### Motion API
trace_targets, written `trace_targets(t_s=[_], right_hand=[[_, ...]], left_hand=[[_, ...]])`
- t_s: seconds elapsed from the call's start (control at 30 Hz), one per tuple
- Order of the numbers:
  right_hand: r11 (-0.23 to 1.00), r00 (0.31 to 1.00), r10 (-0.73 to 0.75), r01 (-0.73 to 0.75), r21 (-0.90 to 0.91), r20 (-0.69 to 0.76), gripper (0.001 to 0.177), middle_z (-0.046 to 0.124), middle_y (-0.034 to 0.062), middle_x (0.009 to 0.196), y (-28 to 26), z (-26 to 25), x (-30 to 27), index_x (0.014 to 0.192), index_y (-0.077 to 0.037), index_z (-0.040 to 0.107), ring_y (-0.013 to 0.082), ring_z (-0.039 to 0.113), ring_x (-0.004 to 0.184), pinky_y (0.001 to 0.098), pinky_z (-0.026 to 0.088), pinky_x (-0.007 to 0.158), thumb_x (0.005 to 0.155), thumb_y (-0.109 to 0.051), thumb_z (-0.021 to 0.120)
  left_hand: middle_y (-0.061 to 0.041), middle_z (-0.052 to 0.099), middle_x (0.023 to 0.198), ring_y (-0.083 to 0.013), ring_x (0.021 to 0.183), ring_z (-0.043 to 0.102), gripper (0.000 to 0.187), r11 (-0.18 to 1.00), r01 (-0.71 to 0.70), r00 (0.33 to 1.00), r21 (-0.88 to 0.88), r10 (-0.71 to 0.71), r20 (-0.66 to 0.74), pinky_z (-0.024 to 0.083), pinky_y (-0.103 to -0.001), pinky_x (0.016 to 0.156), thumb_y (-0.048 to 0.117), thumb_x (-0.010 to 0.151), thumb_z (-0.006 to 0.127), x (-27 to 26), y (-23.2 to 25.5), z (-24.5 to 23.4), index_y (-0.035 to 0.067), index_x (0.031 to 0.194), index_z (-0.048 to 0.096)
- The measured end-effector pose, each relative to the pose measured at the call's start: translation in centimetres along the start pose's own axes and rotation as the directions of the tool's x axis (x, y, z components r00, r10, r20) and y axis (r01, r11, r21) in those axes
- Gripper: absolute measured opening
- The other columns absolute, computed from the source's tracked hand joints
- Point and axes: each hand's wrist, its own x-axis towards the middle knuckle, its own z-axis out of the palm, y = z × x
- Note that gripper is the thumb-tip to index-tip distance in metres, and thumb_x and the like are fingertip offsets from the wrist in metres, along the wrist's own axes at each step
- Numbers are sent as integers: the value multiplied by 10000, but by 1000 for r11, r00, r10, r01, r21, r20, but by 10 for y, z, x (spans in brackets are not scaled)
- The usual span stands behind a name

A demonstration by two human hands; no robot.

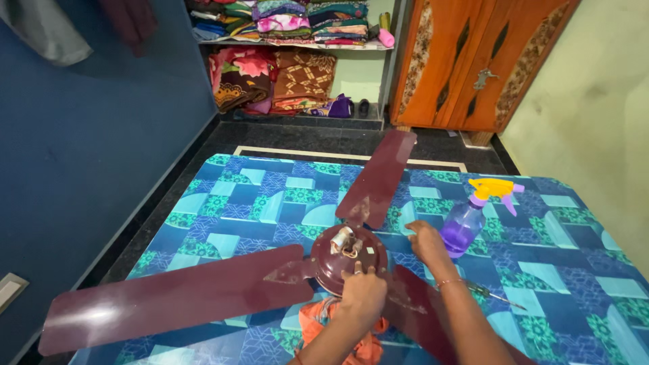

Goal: The person uses a screwdriver to loosen and remove screws from the central hub of a ceiling fan. They detach the fan blades one by one and place them on the floor. The person then picks up a spray bottle and appears to prepare for cleaning.

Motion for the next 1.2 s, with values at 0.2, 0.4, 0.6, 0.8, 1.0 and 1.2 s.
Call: trace_targets(t_s=[0.2,0.4,0.6,0.8,1.0,1.2], right_hand=[[997,1000,-12,13,-71,25,374,656,177,1297,18,34,45,1211,-67,706,396,636,1148,455,516,990,843,-20,657],[983,994,-88,97,-155,64,345,671,164,1257,11,38,67,1137,-70,732,382,640,1124,453,531,959,824,16,615],[973,993,-43,68,-222,114,261,729,171,1050,-12,26,46,962,-71,780,367,693,1016,457,554,888,797,24,601],[986,981,-108,126,-110,158,190,737,170,969,-14,3,-2,851,-38,766,362,707,937,443,562,838,752,33,620],[997,959,-19,40,-68,283,146,749,149,947,-11,-34,-29,859,-43,761,331,725,923,424,574,827,743,-3,680],[944,948,208,-130,-303,240,180,751,173,1059,-7,-77,-42,1000,-104,782,349,728,1006,453,562,901,852,-90,680]], left_hand=[[-269,584,1386,-526,1354,475,400,999,-36,998,-1,36,59,415,-753,1007,145,906,657,2,-4,2,7,1281,680],[-272,566,1391,-543,1364,448,418,999,-34,991,-32,38,126,399,-781,995,143,907,665,10,-6,-4,-8,1298,671],[-271,546,1410,-541,1373,437,421,998,-52,989,-41,57,133,386,-772,1015,149,874,684,6,-6,-13,8,1271,688],[-260,531,1450,-529,1407,427,361,996,-85,985,29,80,152,395,-733,1048,152,881,678,-4,-6,-16,12,1209,729],[-227,539,1433,-502,1383,437,422,998,-63,997,-25,64,37,387,-738,1038,131,868,676,-6,-7,-9,1,1268,684],[-191,526,1478,-467,1418,425,325,999,-36,994,-29,38,98,387,-724,1061,101,865,666,-5,-8,-7,8,1168,739]])
